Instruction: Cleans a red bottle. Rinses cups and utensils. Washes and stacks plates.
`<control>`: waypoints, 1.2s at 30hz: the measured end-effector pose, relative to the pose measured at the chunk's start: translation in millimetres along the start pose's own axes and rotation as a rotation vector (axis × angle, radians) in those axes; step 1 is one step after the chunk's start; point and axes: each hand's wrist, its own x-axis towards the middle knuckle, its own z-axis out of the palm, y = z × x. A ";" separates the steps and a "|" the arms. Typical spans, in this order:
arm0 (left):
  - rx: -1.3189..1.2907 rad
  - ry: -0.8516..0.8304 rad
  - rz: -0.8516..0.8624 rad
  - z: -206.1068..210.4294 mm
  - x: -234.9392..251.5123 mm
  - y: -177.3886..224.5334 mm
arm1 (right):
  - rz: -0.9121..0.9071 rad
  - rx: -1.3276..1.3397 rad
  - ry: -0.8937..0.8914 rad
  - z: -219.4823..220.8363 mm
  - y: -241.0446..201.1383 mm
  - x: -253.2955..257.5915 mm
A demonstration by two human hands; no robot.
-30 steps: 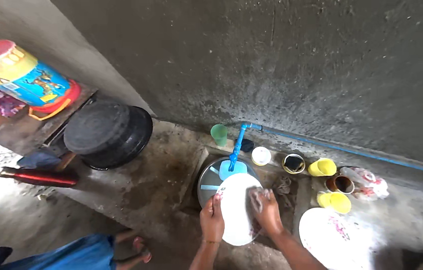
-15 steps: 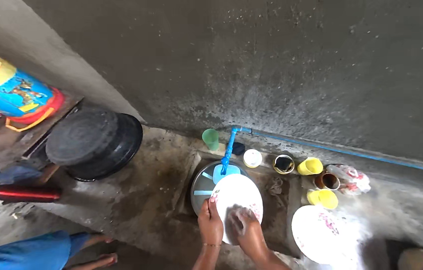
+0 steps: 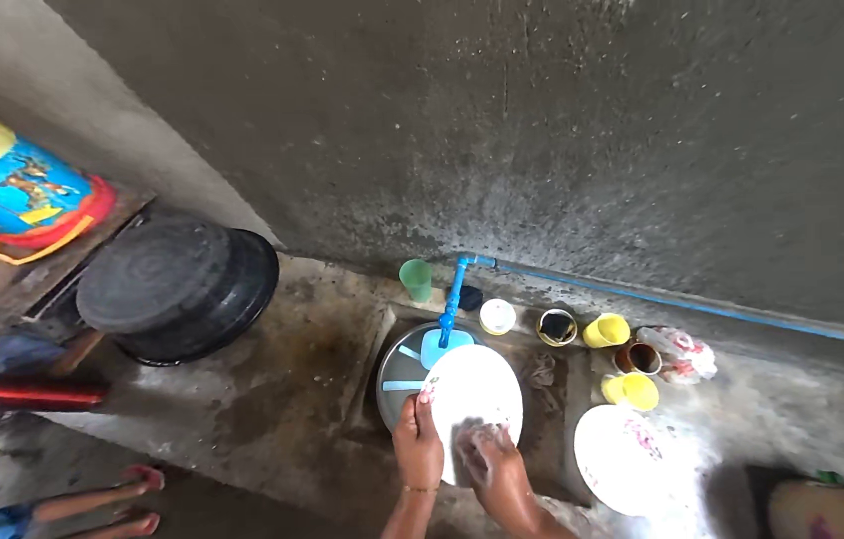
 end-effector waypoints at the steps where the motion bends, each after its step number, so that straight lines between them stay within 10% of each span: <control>1: 0.005 -0.001 0.002 -2.6 0.8 0.0 | -0.031 -0.002 0.002 2.8 -1.8 -3.1; 36: -0.218 0.129 -0.027 -13.0 -9.0 -4.5 | -0.133 -0.118 0.098 -5.5 -16.4 -9.9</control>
